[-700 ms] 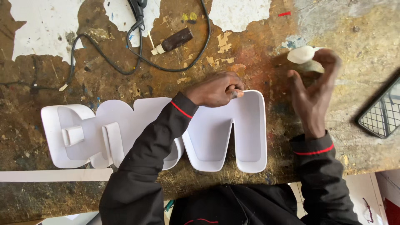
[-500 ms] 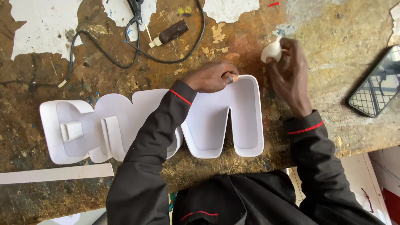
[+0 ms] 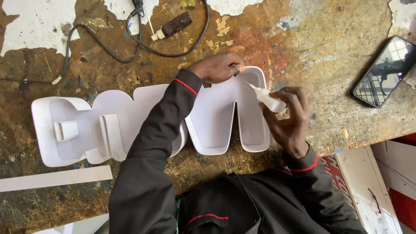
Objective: The person applies glue to a white plastic structure and attaches small plastic strips to it. They use a hot glue gun to secure the strips in place and then apply more glue to the main structure.
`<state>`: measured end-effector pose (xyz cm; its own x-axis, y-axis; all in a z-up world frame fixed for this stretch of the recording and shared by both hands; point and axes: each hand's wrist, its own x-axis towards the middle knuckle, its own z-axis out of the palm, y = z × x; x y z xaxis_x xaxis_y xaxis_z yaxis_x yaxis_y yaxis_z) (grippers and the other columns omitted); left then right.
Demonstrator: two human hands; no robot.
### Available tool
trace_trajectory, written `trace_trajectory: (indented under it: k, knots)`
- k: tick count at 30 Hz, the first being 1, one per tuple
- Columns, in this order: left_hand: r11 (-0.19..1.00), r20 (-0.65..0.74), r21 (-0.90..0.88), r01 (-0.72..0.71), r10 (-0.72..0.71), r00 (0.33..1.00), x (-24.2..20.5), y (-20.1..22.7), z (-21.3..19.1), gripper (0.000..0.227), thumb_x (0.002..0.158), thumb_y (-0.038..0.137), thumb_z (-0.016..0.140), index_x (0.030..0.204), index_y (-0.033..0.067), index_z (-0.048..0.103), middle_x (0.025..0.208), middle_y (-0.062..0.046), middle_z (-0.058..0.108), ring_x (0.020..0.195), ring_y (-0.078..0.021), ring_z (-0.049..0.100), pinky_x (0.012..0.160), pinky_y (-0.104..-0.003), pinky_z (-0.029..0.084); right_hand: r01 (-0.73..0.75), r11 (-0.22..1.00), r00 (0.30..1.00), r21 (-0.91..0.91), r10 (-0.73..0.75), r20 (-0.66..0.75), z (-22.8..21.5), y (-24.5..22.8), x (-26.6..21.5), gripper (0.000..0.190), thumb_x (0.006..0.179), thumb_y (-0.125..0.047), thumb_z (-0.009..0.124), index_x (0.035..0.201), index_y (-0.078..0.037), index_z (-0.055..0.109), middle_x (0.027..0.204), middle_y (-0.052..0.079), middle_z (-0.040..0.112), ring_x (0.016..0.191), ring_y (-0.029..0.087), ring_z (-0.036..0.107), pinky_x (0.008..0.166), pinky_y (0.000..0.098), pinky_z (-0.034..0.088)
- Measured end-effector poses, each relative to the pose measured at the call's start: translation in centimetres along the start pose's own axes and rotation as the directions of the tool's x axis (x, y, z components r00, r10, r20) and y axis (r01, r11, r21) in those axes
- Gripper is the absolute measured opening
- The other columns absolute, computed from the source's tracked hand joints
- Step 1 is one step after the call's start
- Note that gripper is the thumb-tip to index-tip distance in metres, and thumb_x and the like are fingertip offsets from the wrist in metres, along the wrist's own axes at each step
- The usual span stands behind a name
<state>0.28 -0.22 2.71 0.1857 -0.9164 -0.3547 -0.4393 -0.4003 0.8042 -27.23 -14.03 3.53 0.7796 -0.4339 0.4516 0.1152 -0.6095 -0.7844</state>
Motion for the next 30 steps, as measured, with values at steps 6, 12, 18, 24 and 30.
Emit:
trace_trajectory:
  k: [6, 12, 18, 24, 30]
  knots:
    - [0.999, -0.005, 0.037, 0.018, -0.018, 1.0, -3.6, 5.6, -2.6, 0.032, 0.111, 0.029, 0.055, 0.081, 0.0187, 0.062, 0.074, -0.003, 0.052, 0.069, -0.0289, 0.057, 0.073, -0.051, 0.051, 0.058, 0.996, 0.997, -0.068, -0.061, -0.046, 2.8, -0.3, 0.2, 0.03, 0.096, 0.003, 0.097, 0.12, -0.001, 0.08, 0.108, 0.015, 0.065, 0.083, 0.031, 0.067, 0.054, 0.0353, 0.053]
    - [1.0, 0.043, -0.016, 0.005, -0.004, 0.999, -2.5, 4.3, -2.1, 0.036, 0.114, 0.022, 0.048, 0.08, 0.0233, 0.058, 0.065, 0.004, 0.043, 0.058, -0.0184, 0.04, 0.064, -0.046, 0.045, 0.092, 0.99, 0.994, -0.104, -0.097, -0.047, 3.2, -0.7, 0.6, 0.031, 0.095, 0.008, 0.096, 0.12, 0.001, 0.079, 0.104, 0.018, 0.065, 0.081, 0.036, 0.067, 0.053, 0.0383, 0.051]
    - [0.999, 0.06, -0.036, -0.036, 0.038, 0.997, 2.0, -1.8, 0.2, 0.035, 0.114, 0.024, 0.05, 0.081, 0.0206, 0.059, 0.064, 0.002, 0.044, 0.056, -0.019, 0.041, 0.062, -0.046, 0.044, 0.104, 0.988, 0.993, -0.113, -0.109, -0.037, 3.4, -0.4, 0.6, 0.028, 0.097, 0.007, 0.095, 0.12, 0.002, 0.079, 0.105, 0.019, 0.068, 0.081, 0.036, 0.067, 0.056, 0.0399, 0.051]
    - [0.999, 0.085, -0.026, -0.024, 0.026, 0.996, -0.8, 1.8, -1.5, 0.032, 0.113, 0.021, 0.049, 0.082, 0.0209, 0.059, 0.065, 0.0, 0.044, 0.058, -0.017, 0.038, 0.063, -0.044, 0.044, 0.113, 0.984, 0.993, -0.139, -0.117, -0.027, 3.5, -0.2, 0.7, 0.03, 0.097, 0.007, 0.097, 0.12, 0.001, 0.078, 0.105, 0.021, 0.067, 0.08, 0.042, 0.067, 0.056, 0.0433, 0.051]
    - [0.999, 0.088, -0.046, 0.0, 0.004, 0.996, -2.0, 3.6, -2.4, 0.035, 0.115, 0.022, 0.049, 0.082, 0.0232, 0.058, 0.064, 0.004, 0.042, 0.056, -0.016, 0.037, 0.06, -0.043, 0.042, 0.121, 0.982, 0.991, -0.144, -0.126, -0.031, 3.6, -0.3, 0.6, 0.028, 0.099, 0.005, 0.096, 0.12, 0.0, 0.079, 0.108, 0.018, 0.069, 0.084, 0.037, 0.069, 0.059, 0.0405, 0.052]
